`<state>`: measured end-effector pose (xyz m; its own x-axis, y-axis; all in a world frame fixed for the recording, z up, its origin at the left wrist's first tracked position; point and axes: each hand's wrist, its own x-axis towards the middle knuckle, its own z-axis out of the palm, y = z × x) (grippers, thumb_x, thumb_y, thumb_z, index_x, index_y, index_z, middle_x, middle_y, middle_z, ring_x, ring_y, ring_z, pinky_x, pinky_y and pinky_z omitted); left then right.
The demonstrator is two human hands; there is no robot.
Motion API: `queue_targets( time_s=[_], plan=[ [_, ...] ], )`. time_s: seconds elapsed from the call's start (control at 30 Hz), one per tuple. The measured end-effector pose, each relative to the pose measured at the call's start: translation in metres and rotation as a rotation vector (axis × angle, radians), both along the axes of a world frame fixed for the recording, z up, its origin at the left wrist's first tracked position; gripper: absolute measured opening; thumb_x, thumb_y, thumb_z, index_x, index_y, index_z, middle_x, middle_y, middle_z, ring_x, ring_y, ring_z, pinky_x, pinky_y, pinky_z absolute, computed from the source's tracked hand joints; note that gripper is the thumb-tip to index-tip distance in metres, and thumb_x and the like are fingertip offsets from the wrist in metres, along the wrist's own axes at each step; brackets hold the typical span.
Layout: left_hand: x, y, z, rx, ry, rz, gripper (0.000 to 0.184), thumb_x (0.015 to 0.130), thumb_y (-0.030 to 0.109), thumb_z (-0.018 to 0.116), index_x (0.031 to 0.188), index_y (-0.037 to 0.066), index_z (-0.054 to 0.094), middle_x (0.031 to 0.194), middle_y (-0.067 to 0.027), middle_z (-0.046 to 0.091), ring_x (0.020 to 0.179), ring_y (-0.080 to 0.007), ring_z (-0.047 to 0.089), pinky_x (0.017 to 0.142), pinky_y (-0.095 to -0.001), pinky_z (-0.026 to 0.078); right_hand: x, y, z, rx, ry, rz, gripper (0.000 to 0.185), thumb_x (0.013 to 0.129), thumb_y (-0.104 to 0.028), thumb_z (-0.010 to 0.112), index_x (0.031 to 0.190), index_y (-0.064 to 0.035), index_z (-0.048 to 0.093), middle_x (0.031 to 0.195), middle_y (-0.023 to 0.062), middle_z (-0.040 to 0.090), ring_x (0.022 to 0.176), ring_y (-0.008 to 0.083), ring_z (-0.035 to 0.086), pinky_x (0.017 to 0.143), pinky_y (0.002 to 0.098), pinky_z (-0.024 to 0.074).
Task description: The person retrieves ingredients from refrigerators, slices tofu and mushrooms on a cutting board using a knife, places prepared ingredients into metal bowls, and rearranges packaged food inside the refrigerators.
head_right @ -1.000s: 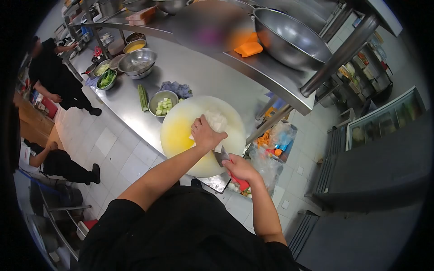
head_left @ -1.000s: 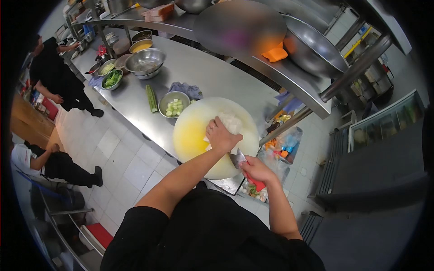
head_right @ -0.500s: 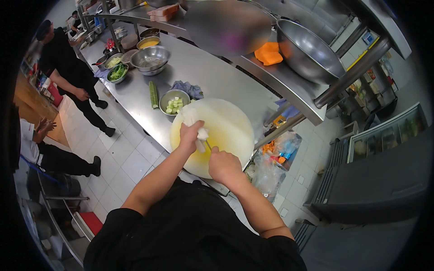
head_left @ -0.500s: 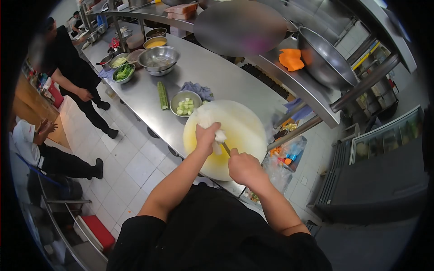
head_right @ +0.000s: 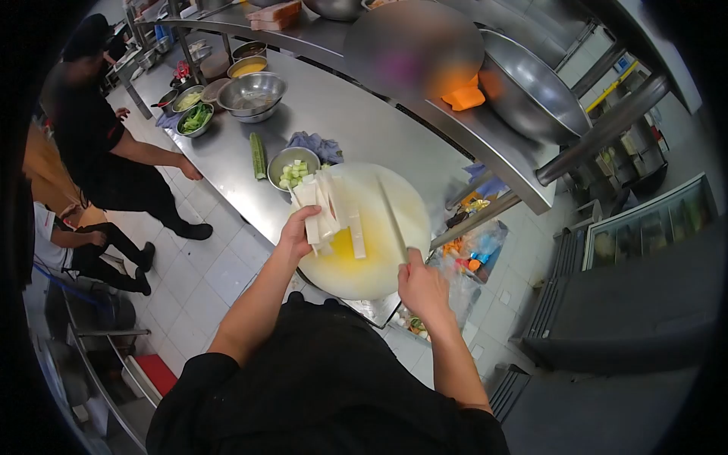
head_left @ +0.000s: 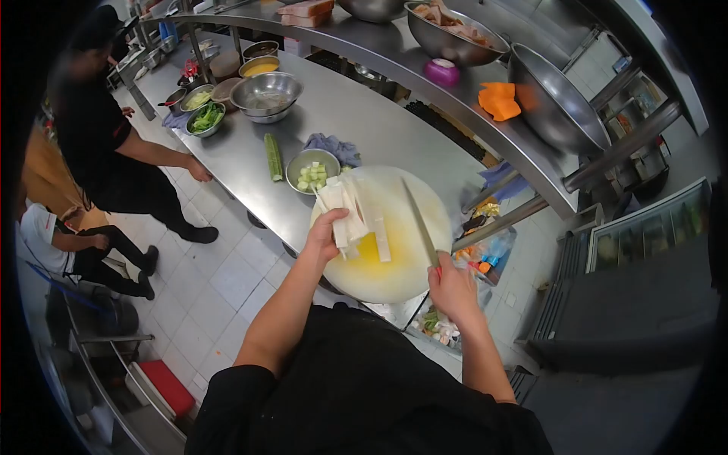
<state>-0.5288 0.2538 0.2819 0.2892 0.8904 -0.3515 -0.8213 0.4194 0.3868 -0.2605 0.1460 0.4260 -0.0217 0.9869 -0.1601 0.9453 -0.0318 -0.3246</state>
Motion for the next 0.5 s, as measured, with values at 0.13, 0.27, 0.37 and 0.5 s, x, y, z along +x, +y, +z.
queue_targets(
  time_s=[0.13,0.27,0.37,0.5],
  plan=[
    [-0.01,-0.003,-0.005,0.009,0.036,-0.061,0.049,0.087,0.012,0.065,0.132,-0.001,0.052,0.114,-0.014,0.063,0.102,-0.0286,0.066,0.092,-0.0432,0.056,0.015,0.025,-0.08,0.089,-0.201,-0.086,0.043,0.094,-0.027,0.059,0.134,-0.012,0.054,0.089,0.0251,0.067,0.086,0.044,0.067,0.076,0.055,0.0523],
    [-0.018,-0.018,0.01,0.037,0.126,-0.074,0.046,0.086,0.013,0.067,0.127,-0.003,0.055,0.11,-0.0132,0.063,0.1,-0.0262,0.065,0.088,-0.0414,0.057,-0.003,0.036,-0.097,0.326,-0.371,0.049,0.048,0.094,-0.03,0.057,0.135,-0.0054,0.052,0.11,0.0255,0.063,0.091,0.0413,0.068,0.074,0.0523,0.0553],
    [-0.027,-0.03,0.006,0.053,0.132,-0.054,0.045,0.086,0.013,0.067,0.126,-0.003,0.055,0.109,-0.0135,0.064,0.099,-0.0265,0.066,0.087,-0.0408,0.057,-0.047,0.06,-0.076,0.219,-0.186,0.086,0.05,0.094,-0.035,0.059,0.127,0.0009,0.054,0.114,0.0249,0.06,0.097,0.0414,0.067,0.079,0.0518,0.0556],
    [-0.037,-0.052,0.013,0.062,0.163,-0.02,0.044,0.086,0.013,0.067,0.125,-0.004,0.056,0.107,-0.0135,0.065,0.096,-0.0269,0.067,0.085,-0.0409,0.058,-0.094,0.103,-0.092,0.085,0.004,0.014,0.049,0.093,-0.04,0.06,0.113,0.0044,0.058,0.112,0.0245,0.062,0.098,0.0431,0.067,0.082,0.0516,0.0555]
  ],
)
